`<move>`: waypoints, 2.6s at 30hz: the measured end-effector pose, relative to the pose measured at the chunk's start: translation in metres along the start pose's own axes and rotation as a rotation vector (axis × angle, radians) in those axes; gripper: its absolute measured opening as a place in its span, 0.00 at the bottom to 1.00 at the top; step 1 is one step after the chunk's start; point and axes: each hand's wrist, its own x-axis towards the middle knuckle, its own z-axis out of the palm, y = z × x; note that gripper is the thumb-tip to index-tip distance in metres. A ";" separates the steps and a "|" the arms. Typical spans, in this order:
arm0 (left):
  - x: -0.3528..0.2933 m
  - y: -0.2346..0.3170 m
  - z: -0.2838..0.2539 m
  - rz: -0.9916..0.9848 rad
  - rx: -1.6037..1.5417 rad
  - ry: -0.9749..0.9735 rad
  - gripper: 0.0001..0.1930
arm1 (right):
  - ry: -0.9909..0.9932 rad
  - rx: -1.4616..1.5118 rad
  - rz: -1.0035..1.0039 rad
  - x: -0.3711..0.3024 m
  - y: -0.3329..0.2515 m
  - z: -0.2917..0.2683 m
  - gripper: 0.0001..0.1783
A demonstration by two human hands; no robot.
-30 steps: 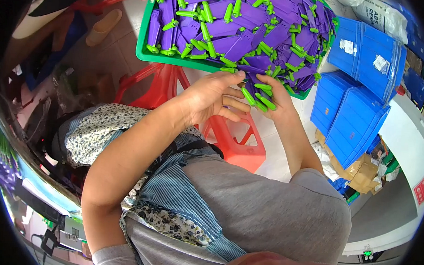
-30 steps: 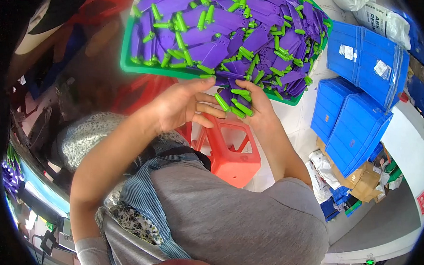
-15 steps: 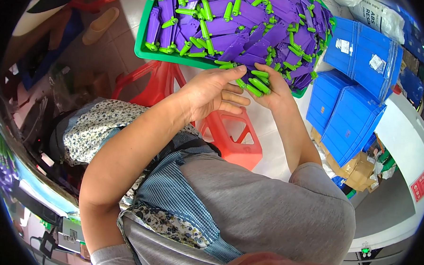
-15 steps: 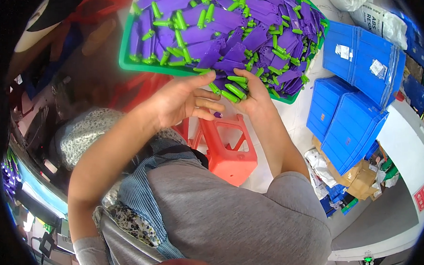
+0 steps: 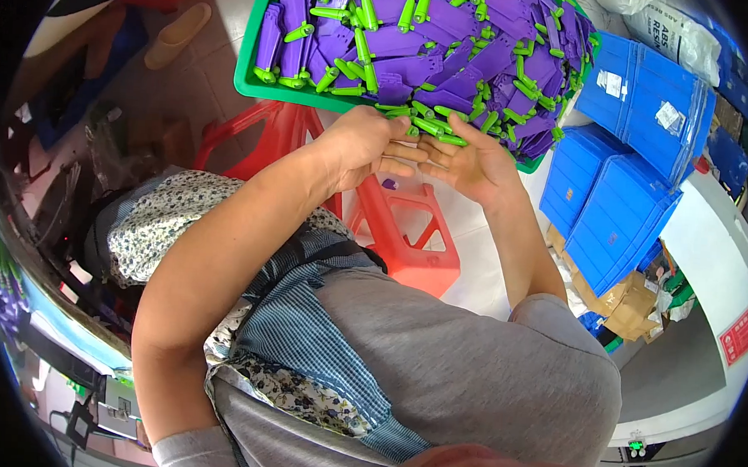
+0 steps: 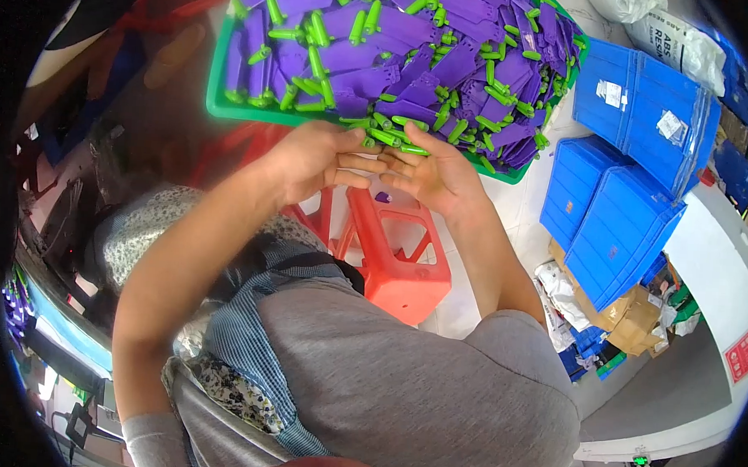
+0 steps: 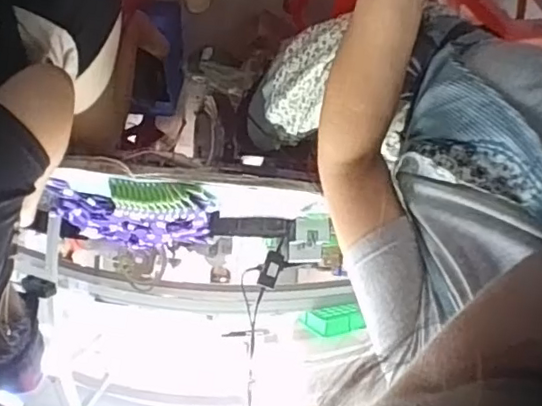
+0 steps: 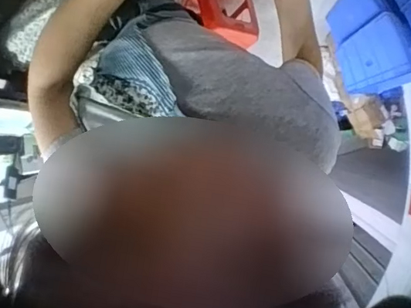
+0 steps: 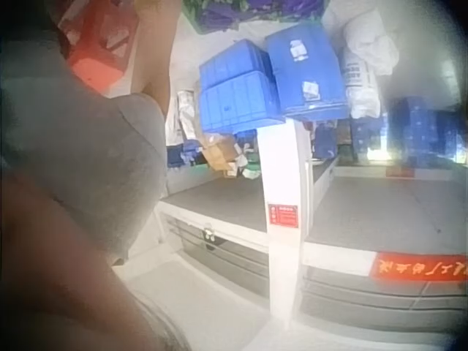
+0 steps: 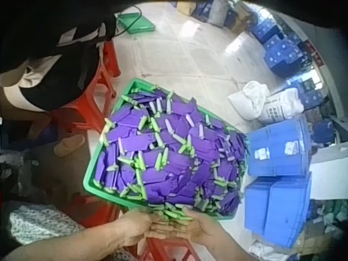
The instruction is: The person assembles plastic components by attaching green caps onto purple pieces by hand, then gathers the assembled parts and places them into a green plastic tray.
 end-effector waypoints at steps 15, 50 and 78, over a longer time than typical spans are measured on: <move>-0.033 -0.014 -0.026 0.039 -0.069 0.021 0.27 | 0.036 -0.197 -0.257 0.007 0.007 -0.039 0.20; -0.162 -0.075 -0.066 0.472 -0.109 0.149 0.17 | 0.547 -0.195 -0.512 -0.022 -0.020 -0.121 0.12; -0.261 -0.118 -0.050 0.872 -0.246 0.245 0.14 | 1.054 -1.188 -1.294 0.022 0.013 -0.035 0.23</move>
